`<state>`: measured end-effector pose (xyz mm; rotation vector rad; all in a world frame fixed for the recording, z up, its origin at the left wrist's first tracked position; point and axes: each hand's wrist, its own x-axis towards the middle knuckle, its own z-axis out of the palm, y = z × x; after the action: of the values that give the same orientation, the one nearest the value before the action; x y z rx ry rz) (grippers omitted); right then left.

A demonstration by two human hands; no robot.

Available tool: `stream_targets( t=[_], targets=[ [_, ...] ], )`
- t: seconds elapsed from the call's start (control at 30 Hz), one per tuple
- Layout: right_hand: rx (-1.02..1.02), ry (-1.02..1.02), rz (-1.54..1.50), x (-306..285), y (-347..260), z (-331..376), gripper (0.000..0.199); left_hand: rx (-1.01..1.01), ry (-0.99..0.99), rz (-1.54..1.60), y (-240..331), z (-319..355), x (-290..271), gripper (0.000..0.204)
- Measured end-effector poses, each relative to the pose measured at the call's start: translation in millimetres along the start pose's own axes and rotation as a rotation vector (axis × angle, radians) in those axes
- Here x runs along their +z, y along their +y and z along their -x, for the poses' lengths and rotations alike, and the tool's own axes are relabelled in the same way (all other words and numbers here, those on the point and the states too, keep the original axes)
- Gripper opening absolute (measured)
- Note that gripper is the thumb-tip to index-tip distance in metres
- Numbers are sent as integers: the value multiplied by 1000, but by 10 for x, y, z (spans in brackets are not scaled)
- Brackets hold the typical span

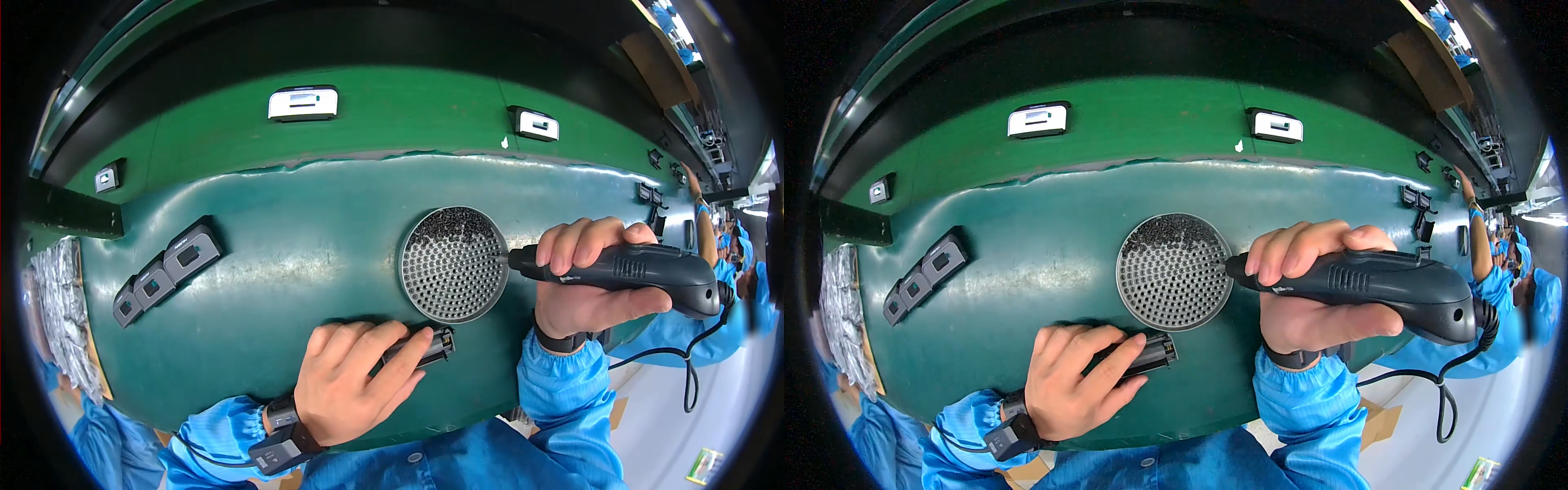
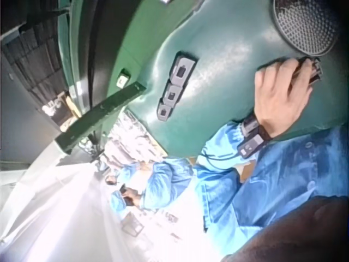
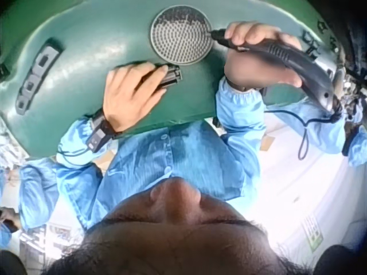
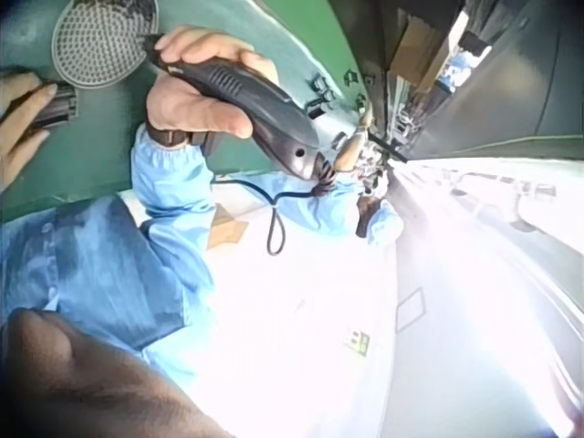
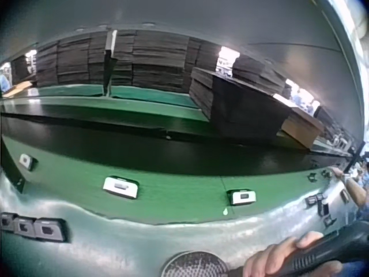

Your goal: Using an electric screwdriver to assemble small plastic housings at a factory workbench.

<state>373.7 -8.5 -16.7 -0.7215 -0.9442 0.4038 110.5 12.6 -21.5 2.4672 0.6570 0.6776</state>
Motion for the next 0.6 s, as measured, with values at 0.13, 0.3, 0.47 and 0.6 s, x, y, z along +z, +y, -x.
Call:
stream_targets(
  t=[0.13,0.3,0.47,0.6],
  targets=[
    [-6,18,18,16,-4,2,78,1,3,-5,-3,13,6,55],
    [-13,-4,-3,-16,-13,-13,78,16,17,-7,7,11,11,56],
    [-39,-233,80,139,-15,-24,80,-27,26,29,-16,52,-19,55],
    [-79,-54,-95,348,-250,156,71,-50,57,66,-104,108,-57,54]
  ],
)
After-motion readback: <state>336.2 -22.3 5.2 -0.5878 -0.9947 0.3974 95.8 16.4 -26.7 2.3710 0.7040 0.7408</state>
